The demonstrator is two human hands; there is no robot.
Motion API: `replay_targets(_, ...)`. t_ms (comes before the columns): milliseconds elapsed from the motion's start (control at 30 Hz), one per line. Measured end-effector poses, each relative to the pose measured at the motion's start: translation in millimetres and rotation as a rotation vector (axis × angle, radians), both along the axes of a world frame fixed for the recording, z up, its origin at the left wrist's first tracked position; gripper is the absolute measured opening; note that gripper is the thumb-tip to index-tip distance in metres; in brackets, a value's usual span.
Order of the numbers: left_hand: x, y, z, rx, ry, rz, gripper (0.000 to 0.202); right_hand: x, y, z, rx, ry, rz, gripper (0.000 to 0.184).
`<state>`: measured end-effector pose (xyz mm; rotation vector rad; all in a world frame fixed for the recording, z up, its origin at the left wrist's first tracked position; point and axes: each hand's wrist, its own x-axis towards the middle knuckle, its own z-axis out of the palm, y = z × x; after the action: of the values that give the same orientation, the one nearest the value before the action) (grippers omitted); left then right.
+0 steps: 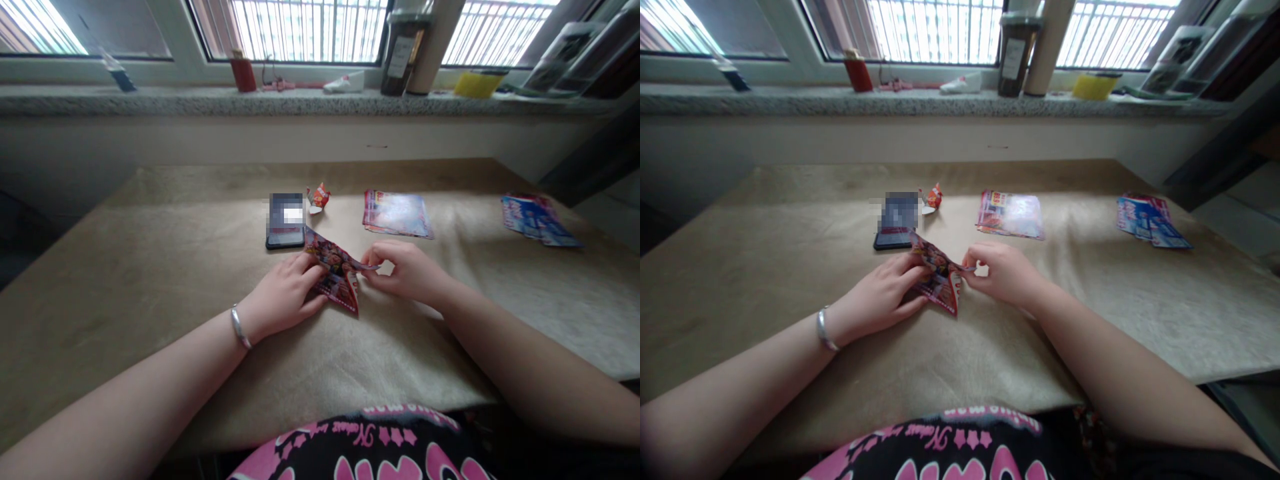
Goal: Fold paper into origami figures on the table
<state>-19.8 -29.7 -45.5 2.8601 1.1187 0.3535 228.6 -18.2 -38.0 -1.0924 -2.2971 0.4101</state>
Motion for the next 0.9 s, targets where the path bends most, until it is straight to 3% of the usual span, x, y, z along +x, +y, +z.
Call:
replay_targets(167, -0.1, 2.5, 1.4, 0.08, 0.008, 0.019, 0.027, -0.1, -0.8, -0.4, -0.041, -0.034, -0.042, 0.007)
replay_targets(300, -0.4, 3.6, -0.7, 0.129, -0.069, 0.046, 0.028, -2.5, -1.3, -0.2, -0.04, -0.02, 0.03, 0.005)
replay_targets(433, -1.4, 4.4, -4.8, 0.126, -0.198, 0.06, 0.048, -6.3, -2.6, 1.9, -0.083, 0.045, 0.106, 0.007)
replay_targets(567, -3.0, 3.0, -6.2, 0.242, -0.297, 0.081, 0.071, -8.4, -3.5, 3.9, -0.126, 0.073, 0.112, 0.009)
replay_targets(700, -2.9, 0.6, -1.7, 0.378, -0.221, 0.091, 0.062, -8.3, -3.8, 3.9, -0.144, 0.077, 0.13, 0.006)
replay_targets(900, -2.4, 0.2, 1.9, 0.39, -0.154, 0.039, 0.063, -8.4, -6.6, 5.0, -0.133, 0.109, 0.155, 0.006)
